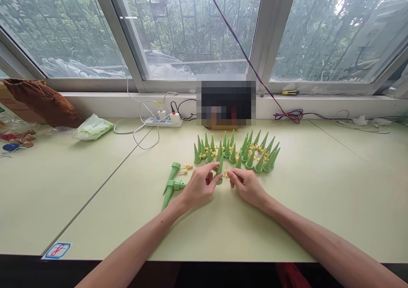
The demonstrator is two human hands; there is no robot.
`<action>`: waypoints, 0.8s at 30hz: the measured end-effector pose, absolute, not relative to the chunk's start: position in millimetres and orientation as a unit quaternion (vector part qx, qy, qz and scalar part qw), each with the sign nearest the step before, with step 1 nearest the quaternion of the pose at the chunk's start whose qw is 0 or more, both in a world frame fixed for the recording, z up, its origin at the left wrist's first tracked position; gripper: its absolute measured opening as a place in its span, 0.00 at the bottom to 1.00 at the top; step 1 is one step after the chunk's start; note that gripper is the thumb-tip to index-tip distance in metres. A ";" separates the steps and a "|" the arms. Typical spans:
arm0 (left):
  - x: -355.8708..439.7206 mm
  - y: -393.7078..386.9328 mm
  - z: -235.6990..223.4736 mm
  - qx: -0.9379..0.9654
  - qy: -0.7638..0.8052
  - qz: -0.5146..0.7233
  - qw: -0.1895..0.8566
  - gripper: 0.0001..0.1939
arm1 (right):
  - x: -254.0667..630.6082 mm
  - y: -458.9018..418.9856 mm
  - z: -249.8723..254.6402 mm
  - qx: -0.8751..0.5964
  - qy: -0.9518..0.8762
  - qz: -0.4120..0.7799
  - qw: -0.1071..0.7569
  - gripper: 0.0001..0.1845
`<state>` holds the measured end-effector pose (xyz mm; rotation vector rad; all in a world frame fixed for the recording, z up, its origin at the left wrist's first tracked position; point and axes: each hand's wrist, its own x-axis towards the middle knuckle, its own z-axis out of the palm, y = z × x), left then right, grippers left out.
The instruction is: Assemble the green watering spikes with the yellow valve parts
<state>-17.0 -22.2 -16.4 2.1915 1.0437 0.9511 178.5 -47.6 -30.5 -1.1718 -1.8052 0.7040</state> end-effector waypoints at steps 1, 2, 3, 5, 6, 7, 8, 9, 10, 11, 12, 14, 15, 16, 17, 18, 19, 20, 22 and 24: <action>-16.8 -22.1 -15.6 0.809 0.387 0.352 0.267 0.12 | 178.8 -47.9 -30.2 -0.471 -0.717 0.285 0.428 0.17; -16.6 -21.9 -14.9 0.808 0.388 0.353 0.270 0.12 | 179.2 -48.2 -29.9 -0.472 -0.712 0.290 0.431 0.13; -16.4 -21.6 -14.4 0.806 0.388 0.354 0.273 0.12 | 179.4 -48.4 -29.7 -0.473 -0.709 0.290 0.436 0.12; -16.3 -21.1 -13.9 0.804 0.390 0.355 0.276 0.13 | 179.7 -48.6 -29.8 -0.464 -0.712 0.288 0.442 0.10; -16.3 -21.0 -14.0 0.803 0.390 0.356 0.276 0.12 | 179.7 -48.6 -30.1 -0.460 -0.714 0.287 0.443 0.09; -16.4 -20.9 -14.3 0.803 0.390 0.356 0.275 0.12 | 179.5 -48.5 -30.5 -0.456 -0.716 0.286 0.444 0.08; -16.5 -20.9 -14.6 0.804 0.390 0.356 0.274 0.12 | 179.3 -48.2 -31.0 -0.455 -0.717 0.285 0.444 0.08; -16.7 -21.0 -14.9 0.804 0.390 0.356 0.273 0.12 | 179.0 -47.9 -31.4 -0.455 -0.718 0.284 0.443 0.08; -16.9 -21.2 -15.1 0.805 0.389 0.356 0.272 0.12 | 178.7 -47.6 -31.8 -0.456 -0.718 0.285 0.442 0.08; -17.1 -21.4 -15.2 0.806 0.389 0.356 0.270 0.12 | 178.4 -47.2 -32.1 -0.457 -0.718 0.286 0.440 0.09; -17.3 -21.7 -15.2 0.807 0.389 0.355 0.269 0.12 | 178.2 -46.8 -32.3 -0.458 -0.719 0.287 0.438 0.10; -17.4 -22.2 -15.0 0.809 0.387 0.353 0.266 0.12 | 178.2 -46.1 -32.6 -0.460 -0.721 0.285 0.432 0.13; -17.4 -22.4 -14.9 0.811 0.387 0.351 0.265 0.11 | 178.3 -45.9 -32.7 -0.462 -0.723 0.283 0.430 0.15; -17.3 -22.6 -14.8 0.812 0.386 0.349 0.264 0.11 | 178.5 -45.7 -32.7 -0.464 -0.723 0.279 0.428 0.17; -17.1 -22.7 -14.9 0.813 0.385 0.348 0.264 0.11 | 178.6 -45.7 -32.8 -0.466 -0.724 0.278 0.427 0.19; -16.9 -22.8 -15.1 0.814 0.385 0.347 0.263 0.11 | 178.7 -45.7 -32.9 -0.466 -0.724 0.277 0.426 0.21; -16.7 -22.9 -15.2 0.814 0.385 0.347 0.262 0.11 | 178.7 -45.8 -32.9 -0.466 -0.724 0.278 0.426 0.22; -16.5 -23.0 -15.4 0.814 0.385 0.347 0.261 0.12 | 178.6 -45.9 -32.8 -0.467 -0.723 0.279 0.426 0.23; -16.0 -23.2 -15.4 0.814 0.385 0.348 0.261 0.12 | 178.3 -46.5 -32.1 -0.470 -0.721 0.279 0.426 0.24; -15.7 -23.5 -14.8 0.811 0.388 0.348 0.265 0.12 | 178.1 -47.2 -30.9 -0.472 -0.718 0.281 0.427 0.22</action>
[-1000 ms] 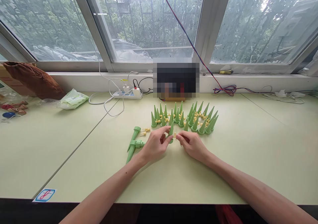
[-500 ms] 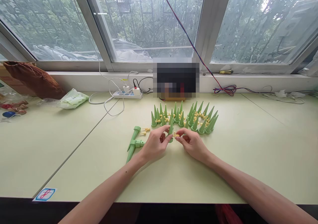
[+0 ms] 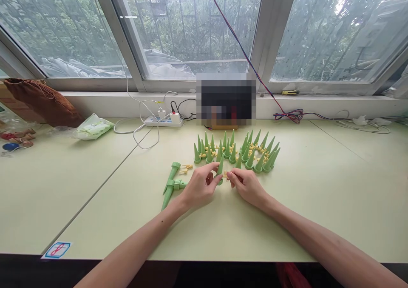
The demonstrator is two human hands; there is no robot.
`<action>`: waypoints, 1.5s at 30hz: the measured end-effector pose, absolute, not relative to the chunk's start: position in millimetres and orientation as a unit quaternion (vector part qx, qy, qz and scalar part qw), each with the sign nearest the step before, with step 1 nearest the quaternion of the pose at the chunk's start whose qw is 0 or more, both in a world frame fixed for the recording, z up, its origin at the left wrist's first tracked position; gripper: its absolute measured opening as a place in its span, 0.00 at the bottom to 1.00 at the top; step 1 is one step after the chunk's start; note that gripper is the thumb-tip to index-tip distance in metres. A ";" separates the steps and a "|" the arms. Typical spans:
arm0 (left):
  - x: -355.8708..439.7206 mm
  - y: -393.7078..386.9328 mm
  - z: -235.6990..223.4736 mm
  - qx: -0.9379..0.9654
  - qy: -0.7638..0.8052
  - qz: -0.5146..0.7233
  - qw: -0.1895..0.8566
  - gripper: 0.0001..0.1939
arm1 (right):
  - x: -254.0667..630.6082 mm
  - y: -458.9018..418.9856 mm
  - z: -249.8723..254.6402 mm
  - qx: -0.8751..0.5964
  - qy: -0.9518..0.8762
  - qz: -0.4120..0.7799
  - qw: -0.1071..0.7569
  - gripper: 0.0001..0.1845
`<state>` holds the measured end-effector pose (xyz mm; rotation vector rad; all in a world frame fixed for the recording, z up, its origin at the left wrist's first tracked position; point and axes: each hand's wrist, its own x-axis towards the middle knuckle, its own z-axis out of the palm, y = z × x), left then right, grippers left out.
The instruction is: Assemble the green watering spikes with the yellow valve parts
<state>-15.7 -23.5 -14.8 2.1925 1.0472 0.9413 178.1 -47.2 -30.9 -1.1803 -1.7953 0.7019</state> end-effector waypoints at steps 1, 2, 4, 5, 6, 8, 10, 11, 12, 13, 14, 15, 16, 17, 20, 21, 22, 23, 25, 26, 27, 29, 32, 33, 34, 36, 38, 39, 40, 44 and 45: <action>-15.6 -23.6 -14.3 0.809 0.390 0.348 0.267 0.12 | 178.2 -47.6 -30.2 -0.473 -0.717 0.282 0.427 0.20; -15.5 -23.8 -13.8 0.807 0.393 0.349 0.269 0.12 | 178.4 -48.0 -29.7 -0.473 -0.716 0.282 0.428 0.16; -15.5 -24.0 -13.0 0.801 0.400 0.353 0.273 0.12 | 179.0 -48.5 -29.4 -0.472 -0.715 0.282 0.431 0.11; -15.5 -24.0 -12.8 0.798 0.402 0.354 0.275 0.12 | 179.3 -48.5 -29.7 -0.471 -0.715 0.281 0.433 0.11; -15.5 -24.0 -12.8 0.797 0.403 0.356 0.275 0.12 | 179.6 -48.5 -30.2 -0.470 -0.716 0.280 0.434 0.10; -15.7 -23.8 -13.0 0.797 0.402 0.357 0.275 0.13 | 179.9 -48.2 -31.3 -0.467 -0.715 0.283 0.437 0.10; -15.8 -23.6 -13.3 0.799 0.402 0.355 0.273 0.13 | 179.9 -47.8 -31.8 -0.466 -0.713 0.288 0.438 0.10; -16.0 -23.6 -13.4 0.800 0.402 0.353 0.273 0.13 | 179.8 -47.7 -31.6 -0.465 -0.713 0.291 0.437 0.10; -16.1 -23.6 -13.5 0.801 0.401 0.352 0.272 0.13 | 179.6 -47.7 -31.2 -0.465 -0.714 0.292 0.434 0.10; -16.3 -23.7 -13.6 0.803 0.400 0.350 0.270 0.13 | 179.4 -47.7 -30.6 -0.465 -0.717 0.292 0.430 0.11; -16.4 -23.8 -13.7 0.805 0.398 0.349 0.268 0.12 | 179.2 -47.7 -29.9 -0.466 -0.719 0.290 0.426 0.12; -16.6 -23.9 -13.8 0.807 0.397 0.347 0.265 0.12 | 179.1 -47.7 -29.4 -0.466 -0.723 0.287 0.422 0.13; -16.7 -24.0 -14.0 0.810 0.395 0.346 0.262 0.12 | 179.0 -47.8 -29.0 -0.466 -0.726 0.283 0.420 0.15; -16.8 -24.0 -14.1 0.811 0.393 0.346 0.259 0.11 | 179.1 -47.8 -28.9 -0.465 -0.728 0.279 0.419 0.16; -16.8 -24.1 -14.2 0.815 0.383 0.350 0.257 0.11 | 179.6 -47.4 -30.6 -0.461 -0.734 0.271 0.419 0.20; -16.7 -24.1 -14.1 0.817 0.379 0.352 0.256 0.11 | 179.8 -47.1 -31.6 -0.460 -0.736 0.270 0.418 0.21; -16.6 -24.2 -13.9 0.817 0.374 0.355 0.256 0.11 | 180.1 -46.9 -32.6 -0.460 -0.737 0.269 0.417 0.22; -16.4 -24.3 -13.7 0.818 0.371 0.357 0.257 0.11 | 180.3 -46.6 -33.4 -0.460 -0.738 0.268 0.415 0.23; -15.9 -24.6 -13.2 0.818 0.366 0.358 0.262 0.11 | 180.4 -46.1 -34.3 -0.460 -0.738 0.268 0.414 0.24; -15.7 -24.7 -13.1 0.817 0.367 0.358 0.265 0.11 | 180.2 -46.0 -34.2 -0.461 -0.737 0.268 0.414 0.24; -15.5 -24.6 -13.0 0.814 0.370 0.358 0.267 0.11 | 179.9 -46.1 -33.6 -0.463 -0.736 0.268 0.415 0.24; -15.3 -24.1 -13.2 0.810 0.380 0.356 0.270 0.12 | 179.1 -46.7 -31.8 -0.467 -0.731 0.271 0.417 0.25; -15.5 -22.6 -13.4 0.800 0.396 0.358 0.272 0.13 | 178.7 -47.9 -29.1 -0.469 -0.727 0.276 0.418 0.19; -15.5 -22.1 -13.2 0.797 0.400 0.359 0.276 0.13 | 178.9 -48.2 -28.7 -0.468 -0.727 0.276 0.420 0.16; -15.5 -21.7 -12.9 0.793 0.404 0.361 0.280 0.13 | 179.2 -48.4 -28.6 -0.466 -0.727 0.277 0.422 0.14; -15.5 -21.4 -11.8 0.787 0.407 0.361 0.290 0.13 | 180.0 -48.4 -29.2 -0.464 -0.725 0.279 0.426 0.12; -15.4 -21.8 -10.6 0.785 0.408 0.357 0.300 0.13 | 180.5 -48.1 -30.2 -0.462 -0.723 0.282 0.429 0.11; -15.5 -22.2 -10.0 0.785 0.408 0.353 0.305 0.14 | 180.6 -48.0 -30.6 -0.461 -0.723 0.284 0.430 0.11; -15.6 -22.7 -9.6 0.785 0.407 0.350 0.310 0.14 | 180.5 -48.0 -30.8 -0.459 -0.722 0.286 0.430 0.10; -16.4 -24.5 -8.0 0.781 0.399 0.344 0.335 0.15 | 180.0 -48.3 -30.5 -0.454 -0.723 0.296 0.429 0.11; -16.6 -24.8 -7.5 0.780 0.395 0.345 0.343 0.15 | 179.9 -48.3 -30.2 -0.452 -0.723 0.298 0.429 0.11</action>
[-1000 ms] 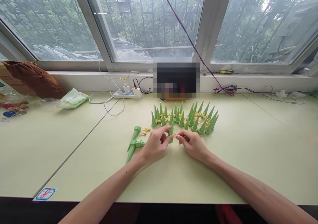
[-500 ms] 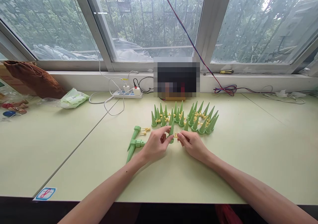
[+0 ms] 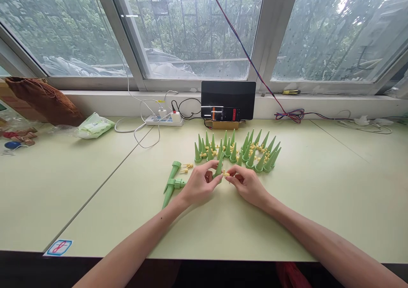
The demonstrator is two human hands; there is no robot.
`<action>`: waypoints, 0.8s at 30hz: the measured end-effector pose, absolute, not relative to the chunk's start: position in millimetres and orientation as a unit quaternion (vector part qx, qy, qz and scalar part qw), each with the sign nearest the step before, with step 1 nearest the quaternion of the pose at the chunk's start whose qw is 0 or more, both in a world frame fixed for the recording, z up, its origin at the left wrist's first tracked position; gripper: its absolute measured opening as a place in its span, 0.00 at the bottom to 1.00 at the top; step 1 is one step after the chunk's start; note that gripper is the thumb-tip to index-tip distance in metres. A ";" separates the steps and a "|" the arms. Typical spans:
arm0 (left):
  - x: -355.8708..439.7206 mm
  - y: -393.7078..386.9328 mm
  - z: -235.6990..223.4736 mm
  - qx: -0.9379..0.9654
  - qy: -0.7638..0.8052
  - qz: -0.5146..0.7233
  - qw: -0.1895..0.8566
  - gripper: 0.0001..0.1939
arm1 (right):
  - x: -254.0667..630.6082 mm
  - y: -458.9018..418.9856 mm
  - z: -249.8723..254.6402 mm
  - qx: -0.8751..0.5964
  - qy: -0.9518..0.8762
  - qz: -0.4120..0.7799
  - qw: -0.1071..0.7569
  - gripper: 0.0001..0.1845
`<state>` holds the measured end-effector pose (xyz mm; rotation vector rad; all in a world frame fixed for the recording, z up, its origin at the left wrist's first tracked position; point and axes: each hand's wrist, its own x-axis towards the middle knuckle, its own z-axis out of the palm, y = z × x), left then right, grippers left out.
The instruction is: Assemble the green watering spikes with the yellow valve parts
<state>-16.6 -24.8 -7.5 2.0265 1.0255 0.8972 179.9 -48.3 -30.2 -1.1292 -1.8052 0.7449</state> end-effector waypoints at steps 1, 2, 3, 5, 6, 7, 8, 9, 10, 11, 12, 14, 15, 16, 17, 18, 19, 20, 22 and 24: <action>-16.8 -25.0 -7.0 0.778 0.390 0.347 0.349 0.15 | 179.8 -48.4 -29.9 -0.451 -0.723 0.300 0.428 0.11; -16.8 -25.0 -6.5 0.776 0.386 0.350 0.355 0.15 | 179.9 -48.4 -29.6 -0.450 -0.725 0.299 0.427 0.12; -16.9 -25.0 -6.1 0.774 0.384 0.353 0.360 0.15 | 179.9 -48.3 -29.3 -0.449 -0.727 0.297 0.425 0.12; -17.0 -24.7 -5.5 0.768 0.383 0.354 0.371 0.15 | 180.0 -48.2 -28.6 -0.447 -0.735 0.289 0.420 0.14; -17.0 -24.6 -5.4 0.766 0.384 0.351 0.378 0.14 | 180.1 -48.1 -28.2 -0.446 -0.739 0.284 0.418 0.15; -17.1 -24.4 -5.3 0.764 0.384 0.347 0.385 0.14 | 180.1 -48.1 -27.8 -0.445 -0.743 0.280 0.415 0.15; -17.2 -24.3 -5.3 0.762 0.384 0.343 0.393 0.13 | 180.1 -48.0 -27.4 -0.444 -0.746 0.275 0.414 0.16; -17.3 -24.3 -5.3 0.761 0.383 0.338 0.399 0.13 | 180.2 -48.0 -27.1 -0.443 -0.748 0.272 0.412 0.17; -17.4 -24.3 -5.2 0.761 0.382 0.334 0.404 0.13 | 180.2 -48.0 -26.9 -0.442 -0.751 0.269 0.411 0.17; -17.5 -24.4 -4.9 0.761 0.380 0.333 0.407 0.12 | 180.3 -48.0 -26.7 -0.441 -0.753 0.266 0.409 0.18; -17.5 -24.6 -4.5 0.762 0.377 0.332 0.409 0.12 | 180.3 -47.9 -26.7 -0.441 -0.755 0.264 0.408 0.18; -17.3 -25.1 -3.4 0.762 0.372 0.333 0.413 0.12 | 180.5 -47.9 -26.9 -0.439 -0.757 0.262 0.406 0.18; -17.1 -25.3 -2.8 0.761 0.371 0.334 0.415 0.11 | 180.6 -47.9 -27.1 -0.439 -0.758 0.263 0.405 0.19; -17.0 -25.4 -2.3 0.760 0.370 0.334 0.417 0.11 | 180.6 -47.9 -27.3 -0.438 -0.758 0.263 0.405 0.19; -16.8 -25.4 -1.9 0.759 0.370 0.334 0.419 0.11 | 180.6 -48.0 -27.4 -0.438 -0.758 0.264 0.405 0.19; -16.7 -25.2 -1.7 0.759 0.369 0.335 0.420 0.11 | 180.5 -48.0 -27.6 -0.439 -0.756 0.266 0.406 0.20; -16.6 -25.0 -1.7 0.759 0.368 0.336 0.420 0.11 | 180.3 -48.2 -27.6 -0.442 -0.753 0.268 0.406 0.20; -16.6 -24.6 -2.0 0.758 0.367 0.337 0.421 0.12 | 180.1 -48.4 -27.6 -0.445 -0.750 0.272 0.407 0.20; -16.7 -23.7 -3.2 0.756 0.366 0.343 0.420 0.12 | 179.7 -48.9 -27.5 -0.449 -0.743 0.283 0.407 0.18; -16.8 -22.8 -4.5 0.751 0.368 0.352 0.420 0.14 | 179.5 -49.3 -27.6 -0.449 -0.738 0.293 0.410 0.13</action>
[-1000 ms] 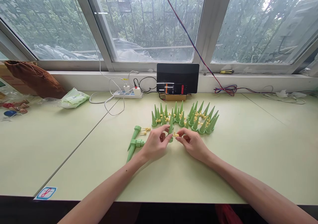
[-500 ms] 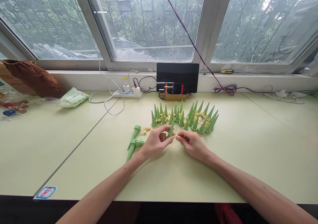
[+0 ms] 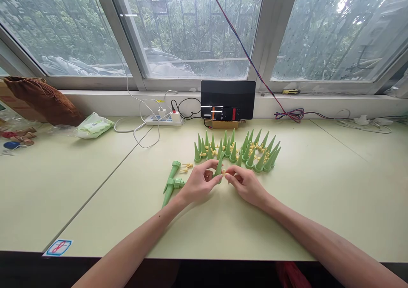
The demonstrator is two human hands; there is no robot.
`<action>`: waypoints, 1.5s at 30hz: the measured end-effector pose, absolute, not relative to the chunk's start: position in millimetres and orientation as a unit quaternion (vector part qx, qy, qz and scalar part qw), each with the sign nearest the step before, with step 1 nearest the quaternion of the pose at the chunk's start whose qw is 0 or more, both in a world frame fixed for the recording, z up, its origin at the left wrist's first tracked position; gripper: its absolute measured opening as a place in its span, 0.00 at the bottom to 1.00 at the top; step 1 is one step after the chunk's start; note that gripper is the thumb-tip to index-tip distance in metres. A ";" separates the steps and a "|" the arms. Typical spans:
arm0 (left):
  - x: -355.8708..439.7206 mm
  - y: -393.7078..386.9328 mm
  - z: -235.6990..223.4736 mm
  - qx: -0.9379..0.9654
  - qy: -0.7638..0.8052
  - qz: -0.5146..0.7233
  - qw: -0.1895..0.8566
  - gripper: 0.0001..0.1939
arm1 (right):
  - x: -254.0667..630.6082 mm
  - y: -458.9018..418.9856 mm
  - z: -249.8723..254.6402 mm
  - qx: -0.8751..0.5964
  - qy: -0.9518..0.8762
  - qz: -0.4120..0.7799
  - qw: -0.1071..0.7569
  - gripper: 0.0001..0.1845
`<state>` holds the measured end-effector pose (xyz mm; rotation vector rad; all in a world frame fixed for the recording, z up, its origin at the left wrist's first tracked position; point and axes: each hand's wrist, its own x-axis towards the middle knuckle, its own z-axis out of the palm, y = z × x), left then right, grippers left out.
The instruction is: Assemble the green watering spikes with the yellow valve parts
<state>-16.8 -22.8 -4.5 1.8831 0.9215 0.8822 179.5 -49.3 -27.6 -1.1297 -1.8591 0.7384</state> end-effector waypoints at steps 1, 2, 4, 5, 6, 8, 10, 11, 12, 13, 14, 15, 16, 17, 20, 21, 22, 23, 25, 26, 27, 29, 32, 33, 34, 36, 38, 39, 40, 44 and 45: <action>-16.8 -22.6 -5.0 0.749 0.370 0.354 0.421 0.14 | 179.4 -49.3 -27.8 -0.448 -0.737 0.295 0.412 0.10; -16.9 -22.5 -5.2 0.747 0.373 0.353 0.422 0.15 | 179.4 -49.3 -28.0 -0.448 -0.735 0.294 0.415 0.09; -16.8 -22.6 -4.9 0.747 0.378 0.345 0.424 0.14 | 179.4 -49.0 -28.7 -0.445 -0.735 0.294 0.420 0.08; -16.6 -22.8 -4.5 0.748 0.381 0.341 0.424 0.14 | 179.4 -48.8 -29.1 -0.442 -0.734 0.295 0.422 0.08; -16.5 -23.1 -4.0 0.749 0.382 0.337 0.423 0.13 | 179.4 -48.6 -29.4 -0.440 -0.734 0.297 0.423 0.08; -16.2 -23.4 -3.4 0.752 0.383 0.333 0.421 0.13 | 179.3 -48.4 -29.9 -0.438 -0.733 0.301 0.425 0.08; -16.1 -23.5 -3.9 0.755 0.383 0.333 0.416 0.12 | 179.3 -48.4 -30.4 -0.437 -0.732 0.304 0.426 0.08; -16.2 -23.5 -4.6 0.757 0.382 0.334 0.412 0.12 | 179.4 -48.5 -30.7 -0.436 -0.731 0.305 0.427 0.08; -16.4 -23.4 -5.5 0.759 0.382 0.334 0.407 0.12 | 179.5 -48.7 -30.9 -0.436 -0.730 0.306 0.428 0.07; -16.6 -23.3 -6.5 0.762 0.383 0.333 0.402 0.12 | 179.6 -48.8 -31.0 -0.435 -0.730 0.307 0.428 0.08; -16.9 -23.2 -7.4 0.765 0.384 0.333 0.396 0.12 | 179.7 -48.9 -31.1 -0.435 -0.730 0.309 0.427 0.08; -17.1 -23.2 -8.2 0.768 0.385 0.332 0.390 0.12 | 179.8 -48.8 -31.1 -0.433 -0.730 0.311 0.427 0.08; -17.3 -23.2 -8.7 0.771 0.385 0.331 0.385 0.12 | 179.8 -48.7 -31.0 -0.432 -0.730 0.312 0.428 0.08; -17.4 -23.3 -8.9 0.773 0.385 0.331 0.380 0.11 | 179.8 -48.5 -30.9 -0.431 -0.730 0.313 0.428 0.08; -17.1 -23.8 -8.0 0.780 0.380 0.332 0.370 0.10 | 179.7 -47.7 -30.3 -0.431 -0.730 0.311 0.430 0.09; -16.9 -24.0 -7.5 0.783 0.378 0.332 0.366 0.10 | 179.7 -47.5 -30.1 -0.432 -0.729 0.311 0.430 0.09; -16.7 -24.2 -7.1 0.785 0.376 0.333 0.362 0.09 | 179.6 -47.3 -30.0 -0.432 -0.730 0.311 0.430 0.09; -16.5 -24.4 -7.0 0.787 0.374 0.334 0.358 0.09 | 179.5 -47.3 -29.9 -0.432 -0.729 0.310 0.430 0.09; -16.3 -24.3 -7.7 0.792 0.373 0.338 0.345 0.09 | 179.4 -47.4 -29.8 -0.433 -0.729 0.311 0.429 0.09; -16.3 -24.1 -8.6 0.795 0.373 0.340 0.337 0.09 | 179.4 -47.5 -29.7 -0.433 -0.729 0.311 0.429 0.09; -16.4 -23.6 -9.8 0.797 0.373 0.344 0.327 0.09 | 179.4 -47.7 -29.7 -0.434 -0.728 0.312 0.429 0.09; -16.7 -22.3 -12.7 0.801 0.372 0.355 0.307 0.10 | 179.5 -47.9 -29.6 -0.437 -0.727 0.312 0.428 0.10; -17.2 -20.0 -16.3 0.807 0.361 0.373 0.282 0.11 | 179.6 -47.8 -29.9 -0.441 -0.723 0.314 0.429 0.10; -17.3 -19.3 -16.9 0.809 0.356 0.376 0.277 0.11 | 179.6 -47.6 -30.2 -0.441 -0.722 0.314 0.430 0.10; -17.5 -18.7 -17.1 0.812 0.352 0.378 0.274 0.11 | 179.5 -47.3 -30.6 -0.442 -0.721 0.315 0.431 0.10; -18.0 -18.0 -16.6 0.815 0.349 0.376 0.271 0.11 | 179.4 -46.3 -31.6 -0.446 -0.716 0.315 0.435 0.10; -18.6 -17.5 -15.8 0.817 0.353 0.368 0.270 0.11 | 179.4 -45.0 -32.8 -0.452 -0.711 0.313 0.438 0.10; -18.9 -17.1 -15.5 0.817 0.357 0.362 0.271 0.10 | 179.5 -44.2 -33.4 -0.456 -0.708 0.311 0.440 0.10; -19.1 -16.6 -15.4 0.816 0.362 0.357 0.272 0.10 | 179.6 -43.5 -33.9 -0.461 -0.705 0.309 0.442 0.11; -19.0 -13.8 -16.0 0.793 0.399 0.372 0.272 0.07 | 180.5 -40.6 -35.6 -0.503 -0.687 0.279 0.445 0.17; -18.7 -13.2 -16.0 0.785 0.409 0.379 0.271 0.06 | 180.7 -40.0 -36.2 -0.513 -0.684 0.266 0.444 0.19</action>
